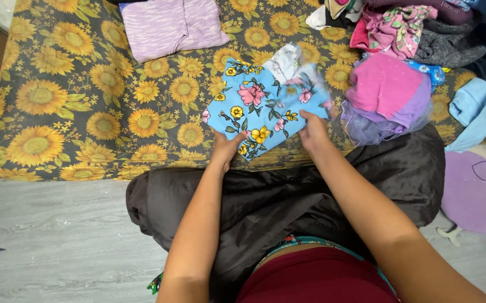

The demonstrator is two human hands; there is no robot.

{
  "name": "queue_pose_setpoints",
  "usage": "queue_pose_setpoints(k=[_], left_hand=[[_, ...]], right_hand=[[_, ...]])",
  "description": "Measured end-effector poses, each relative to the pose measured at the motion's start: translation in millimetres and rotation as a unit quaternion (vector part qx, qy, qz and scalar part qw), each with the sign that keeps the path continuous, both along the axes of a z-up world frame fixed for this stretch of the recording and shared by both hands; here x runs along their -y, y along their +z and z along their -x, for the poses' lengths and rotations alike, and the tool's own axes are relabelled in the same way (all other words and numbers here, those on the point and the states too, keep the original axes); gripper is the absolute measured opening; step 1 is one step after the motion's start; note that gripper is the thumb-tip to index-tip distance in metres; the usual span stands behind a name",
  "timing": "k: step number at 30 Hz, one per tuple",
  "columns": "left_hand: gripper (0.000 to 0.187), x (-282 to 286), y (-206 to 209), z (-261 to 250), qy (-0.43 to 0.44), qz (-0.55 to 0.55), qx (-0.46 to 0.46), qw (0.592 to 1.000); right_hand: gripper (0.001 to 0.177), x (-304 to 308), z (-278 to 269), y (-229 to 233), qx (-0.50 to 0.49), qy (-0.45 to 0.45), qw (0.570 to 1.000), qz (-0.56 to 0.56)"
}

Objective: The recorder is shown sitting and folding various items of clothing from a pile.

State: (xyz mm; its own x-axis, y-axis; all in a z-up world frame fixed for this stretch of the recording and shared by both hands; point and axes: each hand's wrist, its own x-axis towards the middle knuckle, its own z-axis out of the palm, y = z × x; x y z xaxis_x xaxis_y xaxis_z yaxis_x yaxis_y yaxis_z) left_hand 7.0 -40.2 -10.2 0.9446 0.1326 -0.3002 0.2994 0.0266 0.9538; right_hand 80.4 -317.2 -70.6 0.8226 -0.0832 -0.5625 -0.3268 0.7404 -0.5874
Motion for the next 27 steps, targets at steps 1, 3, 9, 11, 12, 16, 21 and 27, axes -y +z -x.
queue_pose_setpoints(k=[1,3,9,11,12,16,21,27], left_hand=[[0.097,2.6,5.7,2.6,-0.001,0.0,0.0,1.0],[0.097,7.1,17.4,8.7,0.02,0.017,-0.04,0.999],[0.099,11.7,12.7,16.4,0.039,0.035,-0.03,0.998],[0.099,14.1,14.7,18.2,0.037,0.056,-0.017,0.998],[0.1,14.1,16.0,18.8,0.036,0.077,-0.002,0.996],[0.095,18.5,55.1,29.2,0.032,0.08,-0.09,0.992],[0.087,23.3,60.5,46.3,-0.037,0.062,-0.085,0.994],[0.114,8.2,19.5,40.9,-0.141,0.034,0.026,0.989]], right_hand=[[0.045,-1.8,6.6,15.8,0.0,-0.001,1.0,0.0],[0.052,-6.2,21.1,47.2,0.022,-0.033,0.994,0.102],[0.076,-26.2,48.6,108.2,0.384,-0.097,0.712,0.581],[0.08,-39.0,54.6,104.2,0.426,0.022,0.643,0.636],[0.084,-46.6,57.2,102.4,0.461,0.139,0.558,0.676],[0.106,-75.2,92.2,126.0,0.487,0.287,0.507,0.651],[0.099,-73.8,97.8,109.3,0.434,0.31,0.497,0.684],[0.052,-52.8,68.1,57.0,0.445,0.21,0.658,0.57]])
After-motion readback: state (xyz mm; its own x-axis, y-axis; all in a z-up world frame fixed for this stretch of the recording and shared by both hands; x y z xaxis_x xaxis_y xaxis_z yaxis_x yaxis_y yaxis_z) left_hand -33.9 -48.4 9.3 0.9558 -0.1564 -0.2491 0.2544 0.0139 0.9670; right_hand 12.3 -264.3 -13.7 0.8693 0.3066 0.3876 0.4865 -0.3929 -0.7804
